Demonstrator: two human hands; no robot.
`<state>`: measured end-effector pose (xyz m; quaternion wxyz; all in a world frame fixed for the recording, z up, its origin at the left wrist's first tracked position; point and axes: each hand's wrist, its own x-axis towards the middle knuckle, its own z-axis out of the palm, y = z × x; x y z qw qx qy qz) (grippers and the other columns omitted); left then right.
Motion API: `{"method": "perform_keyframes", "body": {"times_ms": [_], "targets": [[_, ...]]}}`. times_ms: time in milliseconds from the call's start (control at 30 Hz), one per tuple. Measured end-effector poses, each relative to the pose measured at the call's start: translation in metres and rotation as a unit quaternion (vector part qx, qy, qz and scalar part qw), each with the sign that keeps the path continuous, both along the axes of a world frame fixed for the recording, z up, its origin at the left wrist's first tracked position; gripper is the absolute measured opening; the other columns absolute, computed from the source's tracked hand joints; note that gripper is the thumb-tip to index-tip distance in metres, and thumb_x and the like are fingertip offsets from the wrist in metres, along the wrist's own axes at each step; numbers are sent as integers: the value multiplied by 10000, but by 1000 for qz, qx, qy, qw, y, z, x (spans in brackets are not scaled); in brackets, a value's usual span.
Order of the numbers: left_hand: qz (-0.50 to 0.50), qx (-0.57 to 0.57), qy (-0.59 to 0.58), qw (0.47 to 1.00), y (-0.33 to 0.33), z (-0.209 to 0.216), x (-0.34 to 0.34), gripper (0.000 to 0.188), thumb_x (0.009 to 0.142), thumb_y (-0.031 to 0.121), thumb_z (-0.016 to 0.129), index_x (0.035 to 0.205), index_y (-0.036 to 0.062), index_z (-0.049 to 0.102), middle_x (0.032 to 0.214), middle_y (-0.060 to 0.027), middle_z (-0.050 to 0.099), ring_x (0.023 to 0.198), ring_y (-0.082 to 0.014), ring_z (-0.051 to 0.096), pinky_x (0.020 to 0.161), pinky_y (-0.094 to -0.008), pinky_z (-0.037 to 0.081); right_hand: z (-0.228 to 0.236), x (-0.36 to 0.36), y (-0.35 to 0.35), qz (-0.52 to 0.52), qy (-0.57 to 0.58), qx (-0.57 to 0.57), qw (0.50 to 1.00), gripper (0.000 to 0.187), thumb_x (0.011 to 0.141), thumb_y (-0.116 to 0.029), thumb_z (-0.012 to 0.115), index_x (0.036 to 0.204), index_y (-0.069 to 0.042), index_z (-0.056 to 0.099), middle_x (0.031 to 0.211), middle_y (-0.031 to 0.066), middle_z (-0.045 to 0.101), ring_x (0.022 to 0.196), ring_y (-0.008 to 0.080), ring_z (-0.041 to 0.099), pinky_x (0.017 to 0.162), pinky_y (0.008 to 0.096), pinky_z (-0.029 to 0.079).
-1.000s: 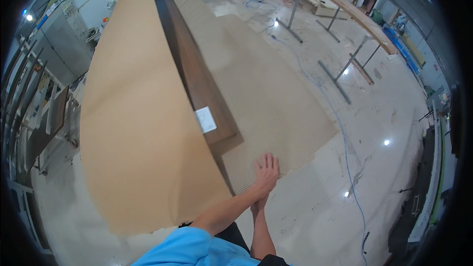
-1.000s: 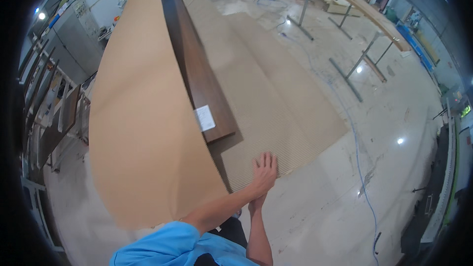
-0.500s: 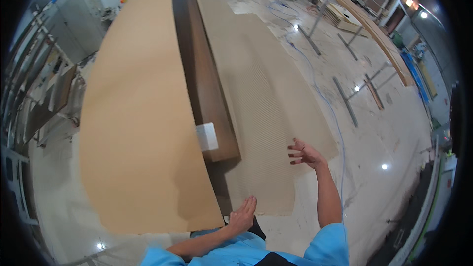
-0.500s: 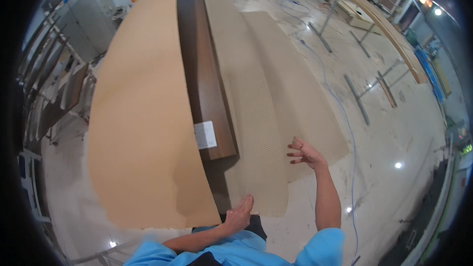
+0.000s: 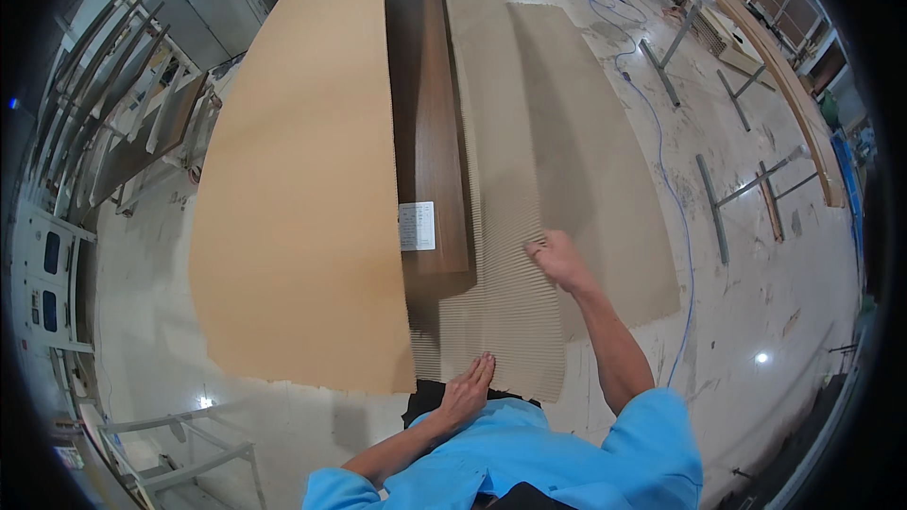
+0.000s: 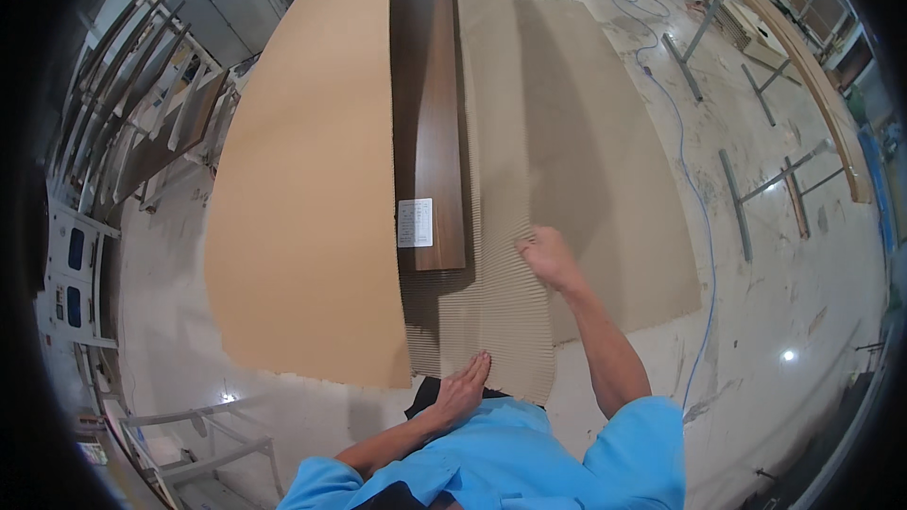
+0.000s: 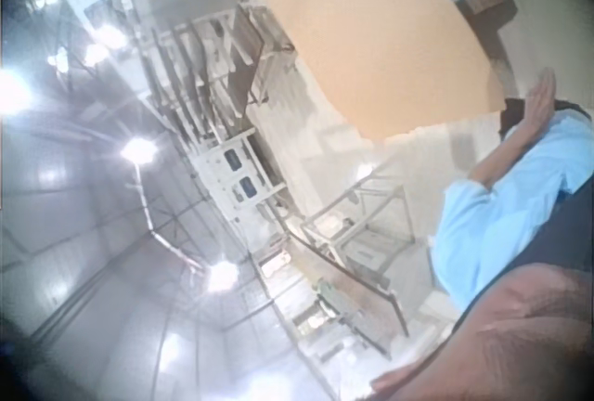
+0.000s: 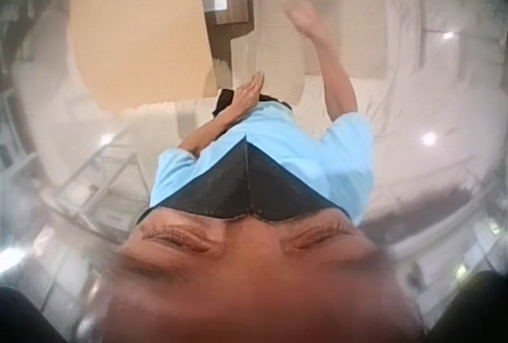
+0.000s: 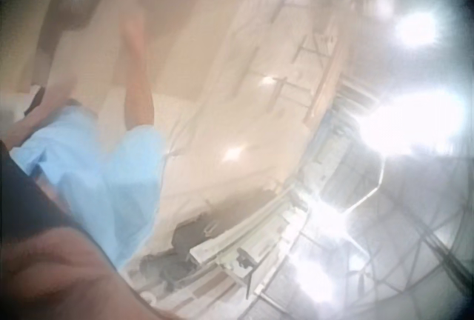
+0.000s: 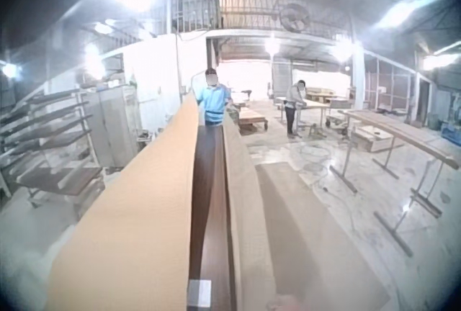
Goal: The person retrieves a printed label from their pocket and places it on a large wooden tabletop. They then unfold and position a large corrugated cardboard sheet over the tabletop, smoothing it down and folding the edges to cover the surface.
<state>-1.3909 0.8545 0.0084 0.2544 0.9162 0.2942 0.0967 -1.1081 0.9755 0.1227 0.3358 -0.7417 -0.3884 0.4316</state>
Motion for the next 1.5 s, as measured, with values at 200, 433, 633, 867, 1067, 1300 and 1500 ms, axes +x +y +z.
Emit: {"method": "perform_keyframes", "body": {"times_ms": [200, 433, 633, 867, 1067, 1300, 1500], "targets": [[-43, -12, 40, 998, 21, 49, -28, 512, 836, 53, 516, 1341, -26, 495, 1245, -189, 607, 1159, -258, 596, 959, -358, 478, 27, -83, 60, 301, -299, 153, 892, 119, 708, -55, 584, 692, 41, 652, 743, 244, 648, 787, 420, 644, 713, 472, 522], [275, -225, -473, 806, 181, 164, 38, 403, 1028, 241, 438, 1242, -83, 544, 1152, -117, 637, 1085, -174, 582, 949, -314, 444, 4, -139, 87, 237, -278, 231, 902, 123, 722, -89, 610, 768, 7, 671, 798, 217, 672, 780, 413, 659, 693, 479, 531], [286, 87, -23, 954, 336, 163, 141, 552, 819, 257, 656, 1318, 71, 509, 1227, -211, 562, 1152, -412, 524, 856, -494, 479, 16, -148, 81, 244, -320, 137, 905, 191, 805, -168, 594, 841, 6, 664, 793, 239, 665, 742, 422, 647, 677, 488, 519], [389, 241, 60, 887, 417, 107, 137, 392, 847, 243, 636, 1159, 41, 510, 1126, -160, 570, 1045, -348, 572, 794, -474, 515, 50, -166, 70, 262, -209, 42, 941, 127, 766, -84, 618, 773, -6, 718, 733, 182, 668, 735, 368, 676, 596, 416, 543], [428, 7, 56, 902, 427, 105, 96, 447, 852, 386, 659, 1036, -20, 619, 894, -170, 686, 868, -328, 663, 750, -446, 507, 34, -169, 90, 414, -211, 72, 882, 137, 772, -126, 626, 777, -26, 719, 711, 160, 667, 738, 320, 681, 544, 377, 517], [427, -19, 110, 897, 429, 85, 83, 360, 891, 321, 598, 971, -27, 646, 859, -206, 677, 808, -366, 654, 747, -459, 491, -65, -64, 116, -25, 183, 215, 959, 293, 856, -260, 648, 968, 6, 695, 844, 179, 710, 769, 271, 688, 713, 363, 534], [444, 1, 180, 878, 428, 88, 87, 406, 894, 356, 594, 976, -37, 654, 934, -211, 680, 890, -396, 633, 772, -464, 489, -160, -45, 197, -179, 461, 97, 864, 543, 925, -349, 648, 1297, 15, 494, 1059, 99, 680, 869, 195, 673, 722, 327, 548]]}}
